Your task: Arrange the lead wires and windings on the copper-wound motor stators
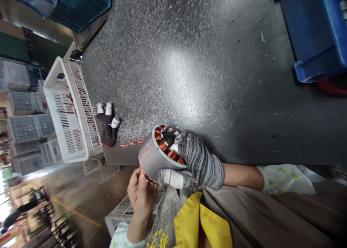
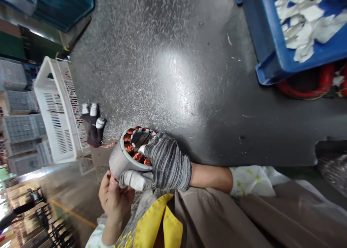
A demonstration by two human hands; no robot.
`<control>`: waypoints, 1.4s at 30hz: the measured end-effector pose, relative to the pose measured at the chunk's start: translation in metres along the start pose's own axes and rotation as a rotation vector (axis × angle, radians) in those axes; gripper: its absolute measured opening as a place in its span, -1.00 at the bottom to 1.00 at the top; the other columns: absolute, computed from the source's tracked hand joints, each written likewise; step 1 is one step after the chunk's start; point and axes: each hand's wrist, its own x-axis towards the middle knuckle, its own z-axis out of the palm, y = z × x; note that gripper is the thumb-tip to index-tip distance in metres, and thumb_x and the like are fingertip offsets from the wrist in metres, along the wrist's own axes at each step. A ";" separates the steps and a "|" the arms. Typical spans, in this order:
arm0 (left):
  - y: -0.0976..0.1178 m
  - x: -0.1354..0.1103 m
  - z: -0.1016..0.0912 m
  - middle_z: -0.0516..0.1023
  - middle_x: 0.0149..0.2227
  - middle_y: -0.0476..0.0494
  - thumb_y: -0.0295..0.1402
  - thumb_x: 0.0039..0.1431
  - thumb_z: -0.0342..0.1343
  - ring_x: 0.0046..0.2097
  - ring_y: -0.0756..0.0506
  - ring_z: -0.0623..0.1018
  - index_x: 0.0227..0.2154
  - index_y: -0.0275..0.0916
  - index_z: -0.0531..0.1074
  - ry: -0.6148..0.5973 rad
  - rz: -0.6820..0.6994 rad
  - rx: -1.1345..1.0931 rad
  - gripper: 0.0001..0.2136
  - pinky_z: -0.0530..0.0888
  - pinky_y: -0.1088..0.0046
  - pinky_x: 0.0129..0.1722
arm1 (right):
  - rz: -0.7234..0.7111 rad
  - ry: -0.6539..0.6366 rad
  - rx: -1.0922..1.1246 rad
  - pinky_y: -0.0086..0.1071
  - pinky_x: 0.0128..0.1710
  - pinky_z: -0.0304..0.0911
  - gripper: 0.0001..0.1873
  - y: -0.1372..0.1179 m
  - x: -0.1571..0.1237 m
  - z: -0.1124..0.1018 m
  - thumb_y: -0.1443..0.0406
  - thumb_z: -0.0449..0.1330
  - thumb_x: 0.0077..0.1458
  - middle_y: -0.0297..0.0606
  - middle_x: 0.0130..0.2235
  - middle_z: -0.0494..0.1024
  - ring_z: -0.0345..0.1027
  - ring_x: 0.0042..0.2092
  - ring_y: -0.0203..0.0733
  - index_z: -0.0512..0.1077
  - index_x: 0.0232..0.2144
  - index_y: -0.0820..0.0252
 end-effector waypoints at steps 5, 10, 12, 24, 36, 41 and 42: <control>-0.007 -0.002 0.006 0.19 -0.72 0.17 0.00 0.04 0.46 -0.70 0.16 0.11 -0.48 -0.25 0.55 0.065 0.081 0.022 -0.61 0.18 0.68 -0.69 | -0.004 0.003 -0.009 -0.17 0.33 0.38 -0.49 0.003 -0.008 0.005 0.02 0.27 0.20 -0.01 0.13 0.63 0.53 0.18 0.07 0.59 0.01 0.29; -0.013 -0.005 0.010 0.21 -0.72 0.18 0.02 -0.02 0.47 -0.70 0.15 0.11 -0.41 -0.23 0.60 0.141 0.037 0.033 -0.61 0.16 0.68 -0.69 | -0.017 0.025 -0.050 -0.17 0.37 0.34 -0.46 0.005 -0.013 0.009 0.00 0.25 0.22 -0.01 0.14 0.63 0.50 0.21 0.09 0.59 0.03 0.30; -0.015 -0.005 0.010 0.28 -0.70 0.15 0.03 -0.05 0.48 -0.68 0.14 0.17 -0.39 -0.22 0.62 0.161 0.048 0.045 -0.60 0.22 0.67 -0.66 | -0.021 0.039 -0.047 -0.18 0.38 0.32 -0.45 0.005 -0.015 0.010 0.02 0.24 0.23 0.02 0.16 0.61 0.49 0.23 0.08 0.57 0.06 0.34; 0.005 -0.001 -0.002 0.13 -0.68 0.17 -0.03 0.03 0.46 -0.68 0.16 0.03 -0.47 -0.26 0.56 -0.008 -0.050 0.033 -0.63 0.06 0.67 -0.74 | -0.085 0.103 -0.027 -0.14 0.18 0.51 -0.53 0.003 -0.002 0.003 0.01 0.15 0.32 -0.05 0.07 0.67 0.58 0.10 0.00 0.57 0.00 0.24; -0.002 -0.001 0.009 0.22 -0.72 0.13 0.02 0.03 0.44 -0.70 0.13 0.14 -0.46 -0.23 0.61 0.061 0.033 0.065 -0.62 0.20 0.66 -0.70 | -0.023 0.041 -0.052 -0.14 0.33 0.38 -0.45 0.004 -0.014 0.009 0.00 0.21 0.23 -0.03 0.15 0.62 0.50 0.20 0.06 0.55 0.08 0.26; -0.005 -0.005 0.016 0.29 -0.70 0.13 0.02 -0.04 0.48 -0.67 0.13 0.15 -0.44 -0.20 0.62 0.115 0.037 0.061 -0.63 0.19 0.66 -0.67 | -0.061 0.065 -0.091 -0.19 0.32 0.39 -0.46 0.005 -0.015 0.010 0.00 0.19 0.28 0.05 0.09 0.65 0.53 0.15 0.03 0.57 0.01 0.37; -0.006 -0.006 0.017 0.28 -0.70 0.14 0.01 -0.04 0.48 -0.67 0.13 0.15 -0.45 -0.20 0.61 0.122 0.037 0.060 -0.63 0.20 0.66 -0.66 | -0.065 0.069 -0.101 -0.18 0.31 0.40 -0.46 0.006 -0.015 0.010 -0.01 0.18 0.29 0.04 0.08 0.65 0.53 0.15 0.03 0.56 0.00 0.36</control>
